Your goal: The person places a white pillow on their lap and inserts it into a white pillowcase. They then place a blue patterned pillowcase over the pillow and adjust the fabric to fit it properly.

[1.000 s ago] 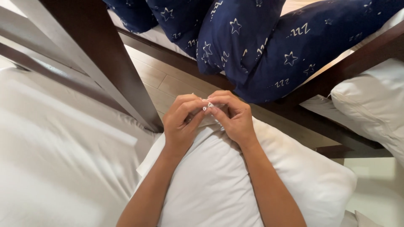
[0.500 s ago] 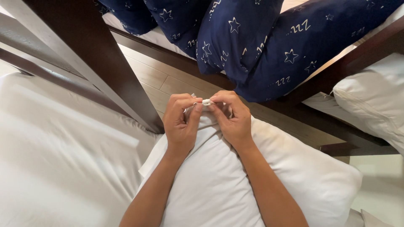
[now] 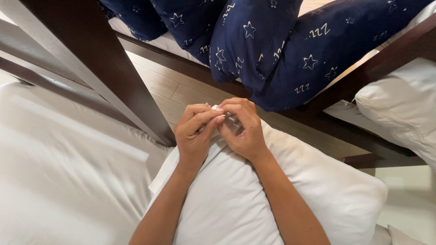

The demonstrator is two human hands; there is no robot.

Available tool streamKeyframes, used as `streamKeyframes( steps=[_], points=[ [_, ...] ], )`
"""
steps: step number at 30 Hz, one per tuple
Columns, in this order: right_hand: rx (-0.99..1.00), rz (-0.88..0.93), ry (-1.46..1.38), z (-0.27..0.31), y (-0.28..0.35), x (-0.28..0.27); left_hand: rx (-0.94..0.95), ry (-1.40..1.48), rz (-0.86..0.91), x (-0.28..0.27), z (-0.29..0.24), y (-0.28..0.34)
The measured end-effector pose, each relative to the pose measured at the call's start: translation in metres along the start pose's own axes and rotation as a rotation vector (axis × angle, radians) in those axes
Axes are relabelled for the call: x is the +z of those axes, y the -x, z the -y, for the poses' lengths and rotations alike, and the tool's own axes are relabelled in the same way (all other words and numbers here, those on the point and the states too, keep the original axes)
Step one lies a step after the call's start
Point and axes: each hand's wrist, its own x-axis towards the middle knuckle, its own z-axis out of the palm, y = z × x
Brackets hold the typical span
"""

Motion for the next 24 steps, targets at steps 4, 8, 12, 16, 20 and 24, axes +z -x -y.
streamKeyframes(
  steps=[4, 8, 12, 16, 20, 24],
  points=[
    [0.048, -0.031, -0.061, -0.012, 0.008, 0.002, 0.043, -0.101, 0.033, -0.003, -0.005, 0.0],
    [0.122, -0.07, -0.057, -0.011, 0.007, 0.002, -0.199, -0.107, 0.033, -0.003, -0.017, -0.006],
    [0.083, -0.043, -0.047, 0.002, -0.003, 0.0, -0.113, -0.122, 0.05, -0.006, -0.015, -0.005],
    [0.109, -0.057, -0.045, -0.006, 0.003, 0.003, -0.104, -0.031, 0.069, -0.003, -0.018, -0.008],
    [0.11, -0.078, -0.122, -0.009, 0.006, 0.002, -0.129, -0.095, 0.037, 0.001, -0.016, -0.007],
    [0.249, -0.084, -0.309, -0.015, 0.004, -0.001, -0.023, -0.225, 0.022, 0.003, -0.015, -0.002]
  ],
)
